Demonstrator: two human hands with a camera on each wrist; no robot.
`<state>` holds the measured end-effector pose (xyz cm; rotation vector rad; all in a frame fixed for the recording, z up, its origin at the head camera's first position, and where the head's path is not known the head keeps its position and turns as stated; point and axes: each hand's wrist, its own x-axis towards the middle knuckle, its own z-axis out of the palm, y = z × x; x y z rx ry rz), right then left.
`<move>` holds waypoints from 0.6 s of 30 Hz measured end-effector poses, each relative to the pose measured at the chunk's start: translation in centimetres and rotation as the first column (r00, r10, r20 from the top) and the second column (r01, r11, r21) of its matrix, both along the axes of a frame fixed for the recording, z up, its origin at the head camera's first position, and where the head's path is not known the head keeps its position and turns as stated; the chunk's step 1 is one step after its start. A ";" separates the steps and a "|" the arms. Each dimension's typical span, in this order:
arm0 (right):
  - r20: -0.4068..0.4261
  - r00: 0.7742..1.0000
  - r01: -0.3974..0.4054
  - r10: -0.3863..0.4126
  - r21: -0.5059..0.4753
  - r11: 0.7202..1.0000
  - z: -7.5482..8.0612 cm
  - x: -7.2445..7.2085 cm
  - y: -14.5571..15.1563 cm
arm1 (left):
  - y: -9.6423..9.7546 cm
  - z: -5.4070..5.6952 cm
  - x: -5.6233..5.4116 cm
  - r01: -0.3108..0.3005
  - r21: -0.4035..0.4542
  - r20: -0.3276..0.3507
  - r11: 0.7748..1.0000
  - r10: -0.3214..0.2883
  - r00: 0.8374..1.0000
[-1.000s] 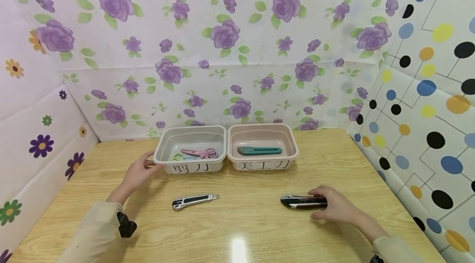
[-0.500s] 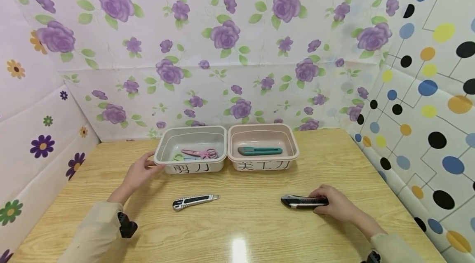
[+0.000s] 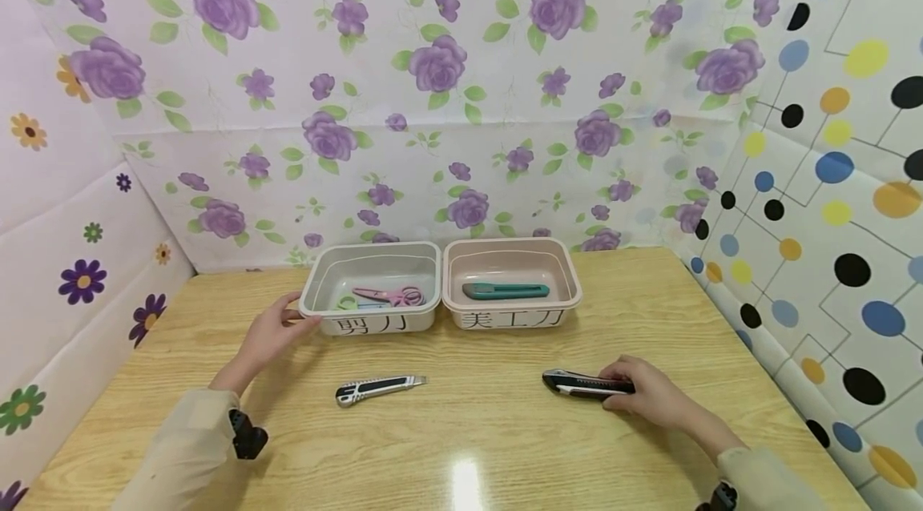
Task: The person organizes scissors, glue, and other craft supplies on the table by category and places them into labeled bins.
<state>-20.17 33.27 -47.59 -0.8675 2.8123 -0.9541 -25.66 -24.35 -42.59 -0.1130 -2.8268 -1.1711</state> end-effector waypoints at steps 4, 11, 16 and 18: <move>-0.028 1.000 -0.014 0.014 -0.002 1.000 0.1 -0.3 -0.2 | -0.1 -0.1 -0.1 0.003 0.000 -0.002 1.000 -0.003 1.000; -0.093 0.994 -0.060 0.061 0.008 0.998 0.5 -0.9 -0.7 | -0.1 -0.2 -0.2 0.000 -0.006 -0.007 1.000 0.000 1.000; -0.164 0.983 -0.079 0.082 0.024 0.997 0.7 -1.3 -1.1 | -0.2 -0.1 -0.3 -0.005 -0.009 -0.007 1.000 0.005 1.000; -0.207 0.974 -0.089 0.096 0.038 0.995 1.0 -1.4 -1.3 | -0.2 -0.1 -0.3 -0.004 -0.011 -0.006 1.000 0.004 1.000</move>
